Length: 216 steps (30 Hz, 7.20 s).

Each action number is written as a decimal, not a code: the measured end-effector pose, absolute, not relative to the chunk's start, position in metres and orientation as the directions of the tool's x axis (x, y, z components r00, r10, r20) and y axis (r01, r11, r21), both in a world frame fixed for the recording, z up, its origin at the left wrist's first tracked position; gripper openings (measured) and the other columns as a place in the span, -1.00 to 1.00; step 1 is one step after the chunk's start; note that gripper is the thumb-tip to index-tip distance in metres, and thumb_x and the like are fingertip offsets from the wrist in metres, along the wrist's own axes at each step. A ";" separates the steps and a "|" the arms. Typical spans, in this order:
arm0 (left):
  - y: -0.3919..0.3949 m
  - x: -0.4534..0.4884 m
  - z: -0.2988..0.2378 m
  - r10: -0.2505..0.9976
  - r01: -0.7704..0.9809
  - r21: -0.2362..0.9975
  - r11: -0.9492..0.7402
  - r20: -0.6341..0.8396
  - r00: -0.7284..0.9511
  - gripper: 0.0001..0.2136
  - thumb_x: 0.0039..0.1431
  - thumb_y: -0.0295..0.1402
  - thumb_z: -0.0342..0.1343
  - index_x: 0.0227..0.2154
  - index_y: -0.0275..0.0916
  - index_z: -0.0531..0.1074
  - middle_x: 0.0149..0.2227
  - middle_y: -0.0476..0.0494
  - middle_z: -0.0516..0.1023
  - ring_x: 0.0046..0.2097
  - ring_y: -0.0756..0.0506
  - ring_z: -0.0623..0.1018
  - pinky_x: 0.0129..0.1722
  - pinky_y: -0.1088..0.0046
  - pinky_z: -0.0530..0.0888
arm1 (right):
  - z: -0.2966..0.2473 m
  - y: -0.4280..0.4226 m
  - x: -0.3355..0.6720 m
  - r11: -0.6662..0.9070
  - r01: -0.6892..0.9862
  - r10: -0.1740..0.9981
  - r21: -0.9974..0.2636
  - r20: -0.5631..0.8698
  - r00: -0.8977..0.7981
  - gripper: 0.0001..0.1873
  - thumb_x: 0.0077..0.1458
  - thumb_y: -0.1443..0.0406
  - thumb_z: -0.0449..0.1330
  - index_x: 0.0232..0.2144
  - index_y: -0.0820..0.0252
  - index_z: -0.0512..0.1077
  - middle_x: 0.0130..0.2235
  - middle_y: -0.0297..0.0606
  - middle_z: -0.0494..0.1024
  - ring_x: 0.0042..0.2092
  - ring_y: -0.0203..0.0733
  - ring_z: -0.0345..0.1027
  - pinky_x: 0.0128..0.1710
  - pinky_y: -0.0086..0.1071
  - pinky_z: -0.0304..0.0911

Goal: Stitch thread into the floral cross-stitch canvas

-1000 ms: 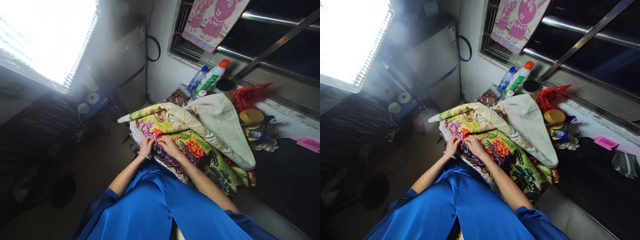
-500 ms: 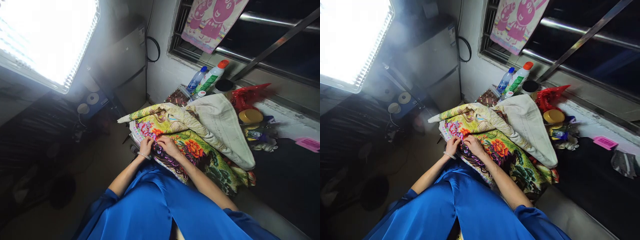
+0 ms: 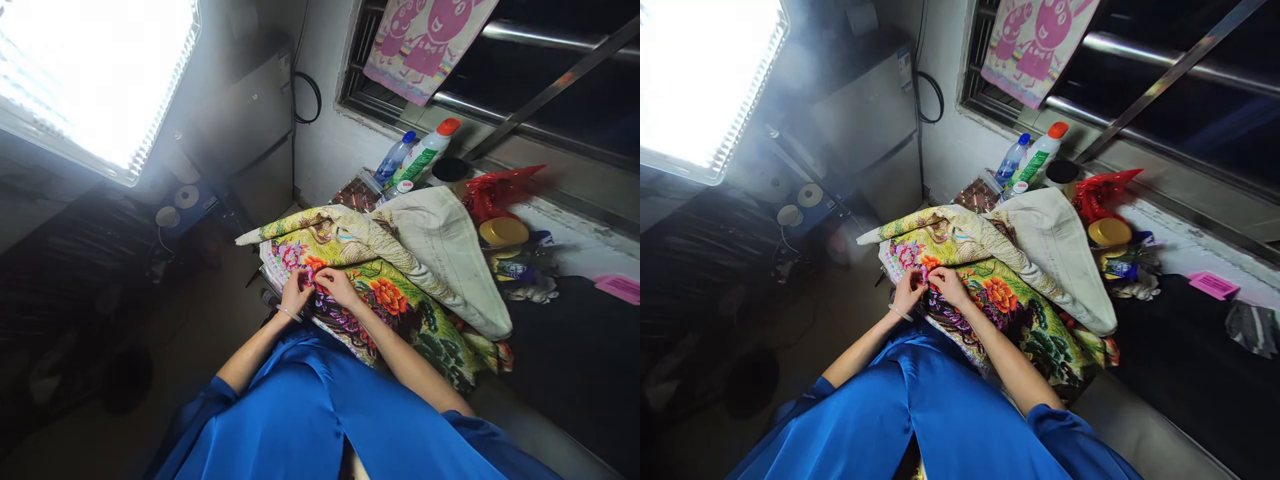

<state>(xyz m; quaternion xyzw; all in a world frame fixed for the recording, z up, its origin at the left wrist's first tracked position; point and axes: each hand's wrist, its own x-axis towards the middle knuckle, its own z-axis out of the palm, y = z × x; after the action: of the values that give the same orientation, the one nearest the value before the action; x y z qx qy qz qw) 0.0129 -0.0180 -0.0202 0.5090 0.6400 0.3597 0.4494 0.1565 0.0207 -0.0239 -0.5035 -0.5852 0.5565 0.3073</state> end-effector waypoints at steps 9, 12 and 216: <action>-0.013 0.016 -0.022 0.992 0.441 0.889 0.125 -0.126 -0.028 -0.92 -0.02 -0.31 0.19 -0.46 -0.19 0.51 -0.47 -0.10 0.49 -0.35 -0.08 0.46 -0.26 0.37 0.39 | 0.008 0.021 0.154 -0.213 0.060 0.912 -0.975 -0.221 -0.345 -0.76 -0.16 0.14 0.23 -0.54 0.21 0.45 -0.55 -0.38 0.43 -0.50 -0.33 0.23 -0.45 -0.41 0.20; -0.005 0.009 -0.019 0.961 0.240 0.935 0.259 -0.274 0.029 -0.84 -0.04 -0.26 0.19 -0.60 -0.23 0.45 -0.57 -0.06 0.42 -0.47 -0.03 0.42 -0.39 0.41 0.38 | 0.011 0.021 0.154 -0.267 -0.037 0.922 -0.963 -0.244 -0.302 -0.71 -0.18 0.09 0.27 -0.53 0.21 0.45 -0.61 -0.42 0.37 -0.56 -0.36 0.16 -0.53 -0.43 0.15; -0.006 0.011 -0.020 0.873 -0.201 0.850 0.487 -0.471 0.123 -0.50 -0.28 0.16 0.17 -0.61 -0.24 0.28 -0.73 0.13 0.16 -0.66 0.12 0.12 -0.65 0.53 0.03 | -0.007 0.032 0.160 0.427 0.520 0.831 -0.740 0.094 -0.549 -0.77 0.03 0.38 0.12 -0.48 0.09 0.58 -0.50 -0.27 0.50 -0.44 -0.24 0.33 -0.41 -0.39 0.19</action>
<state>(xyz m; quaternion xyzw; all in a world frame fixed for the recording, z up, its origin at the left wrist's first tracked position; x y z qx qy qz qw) 0.0112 -0.0062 -0.0197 0.3166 0.5312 0.3953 0.6792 0.1601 0.0316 -0.0073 -0.4156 -0.8127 0.3375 0.2301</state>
